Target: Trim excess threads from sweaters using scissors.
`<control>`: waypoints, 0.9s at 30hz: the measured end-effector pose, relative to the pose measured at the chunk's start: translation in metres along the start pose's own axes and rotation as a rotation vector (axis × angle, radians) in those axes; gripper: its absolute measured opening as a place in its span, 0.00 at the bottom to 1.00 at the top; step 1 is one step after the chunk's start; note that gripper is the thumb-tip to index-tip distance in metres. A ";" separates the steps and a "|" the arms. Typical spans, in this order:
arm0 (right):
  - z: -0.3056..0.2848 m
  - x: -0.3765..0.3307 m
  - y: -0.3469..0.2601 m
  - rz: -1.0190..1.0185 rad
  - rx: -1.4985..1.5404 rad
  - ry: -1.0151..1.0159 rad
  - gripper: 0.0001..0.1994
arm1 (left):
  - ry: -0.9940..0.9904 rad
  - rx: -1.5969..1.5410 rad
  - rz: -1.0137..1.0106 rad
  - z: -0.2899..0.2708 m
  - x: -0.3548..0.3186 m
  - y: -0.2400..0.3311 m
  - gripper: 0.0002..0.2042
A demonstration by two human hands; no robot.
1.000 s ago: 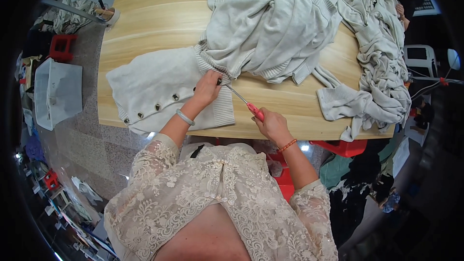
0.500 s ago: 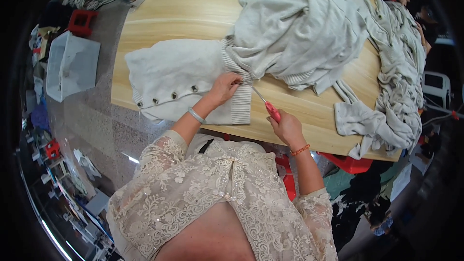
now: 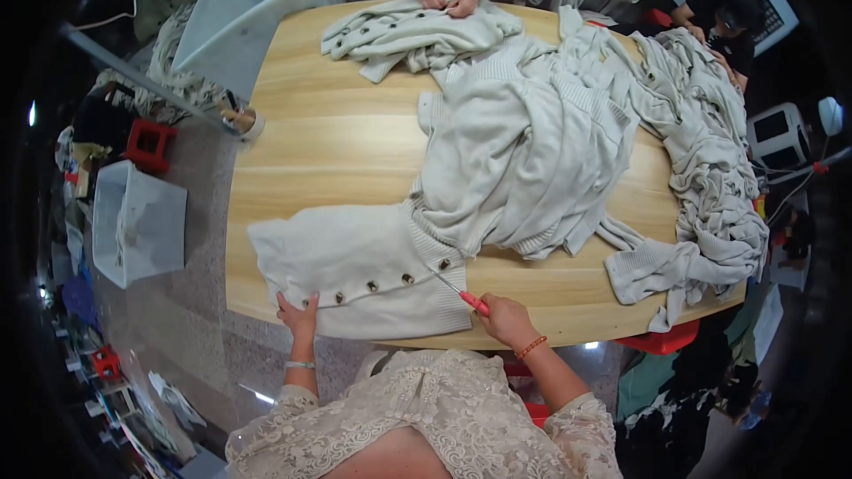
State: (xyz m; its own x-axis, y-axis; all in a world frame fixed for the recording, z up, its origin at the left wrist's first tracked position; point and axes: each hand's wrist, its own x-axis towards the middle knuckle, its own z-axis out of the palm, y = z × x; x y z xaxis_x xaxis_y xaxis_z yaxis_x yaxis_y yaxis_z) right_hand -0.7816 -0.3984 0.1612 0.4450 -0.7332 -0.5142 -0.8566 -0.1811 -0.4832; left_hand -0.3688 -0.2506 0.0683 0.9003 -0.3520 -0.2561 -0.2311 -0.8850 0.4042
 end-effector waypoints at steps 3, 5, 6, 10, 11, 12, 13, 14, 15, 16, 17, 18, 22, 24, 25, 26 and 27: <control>-0.001 0.011 -0.014 0.006 0.004 0.022 0.10 | -0.026 0.047 0.196 0.000 0.016 0.015 0.47; -0.001 0.021 -0.021 -0.008 0.011 0.047 0.11 | -0.083 -0.227 0.305 0.009 0.040 0.033 0.39; -0.003 0.024 -0.024 0.007 0.018 0.060 0.11 | -0.053 -0.294 0.343 0.013 0.053 0.047 0.33; -0.010 0.030 -0.029 0.080 0.052 0.079 0.12 | -0.031 -0.331 0.570 -0.007 0.119 0.142 0.27; -0.012 0.028 -0.032 0.081 0.068 0.090 0.13 | 0.001 -0.322 0.671 -0.020 0.139 0.165 0.26; -0.011 0.026 -0.033 0.121 0.084 0.109 0.13 | 0.010 -0.314 0.804 -0.034 0.158 0.190 0.25; -0.010 0.025 -0.033 0.112 0.103 0.127 0.13 | 0.017 -0.315 0.940 -0.045 0.175 0.219 0.24; -0.009 0.024 -0.033 0.096 0.121 0.144 0.13 | 0.023 -0.292 1.051 -0.057 0.188 0.249 0.24; -0.007 0.022 -0.033 0.134 0.135 0.165 0.13 | 0.029 -0.272 1.164 -0.066 0.199 0.280 0.24; -0.005 0.021 -0.033 0.128 0.160 0.201 0.12 | 0.060 -0.253 1.248 -0.071 0.210 0.309 0.25; -0.003 0.020 -0.033 0.119 0.182 0.233 0.10 | 0.113 -0.211 1.328 -0.070 0.221 0.337 0.25; -0.003 0.019 -0.033 0.133 0.193 0.243 0.10 | 0.199 -0.156 1.376 -0.072 0.233 0.359 0.27; 0.000 0.005 -0.024 0.174 0.264 0.374 0.09 | 0.454 -0.155 1.407 -0.023 0.188 0.432 0.36; 0.001 -0.004 -0.012 0.210 0.325 0.541 0.09 | 0.334 -0.212 1.665 0.010 0.103 0.439 0.35; 0.007 -0.007 -0.002 0.246 0.319 0.653 0.09 | 0.086 -0.307 1.706 0.030 0.053 0.425 0.35; 0.009 -0.014 0.012 0.298 0.269 0.705 0.10 | -0.187 -0.319 1.777 0.049 0.007 0.402 0.35; 0.004 -0.019 0.017 0.391 0.278 0.746 0.10 | -0.398 -0.276 1.914 0.067 -0.023 0.372 0.37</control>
State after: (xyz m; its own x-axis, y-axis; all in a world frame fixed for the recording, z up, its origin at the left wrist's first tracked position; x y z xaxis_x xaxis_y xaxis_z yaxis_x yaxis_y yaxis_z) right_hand -0.8033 -0.3845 0.1603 -0.2352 -0.9633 -0.1297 -0.7739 0.2664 -0.5745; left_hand -0.5006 -0.5919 0.1654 -0.5426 -0.6942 0.4730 -0.5417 0.7195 0.4345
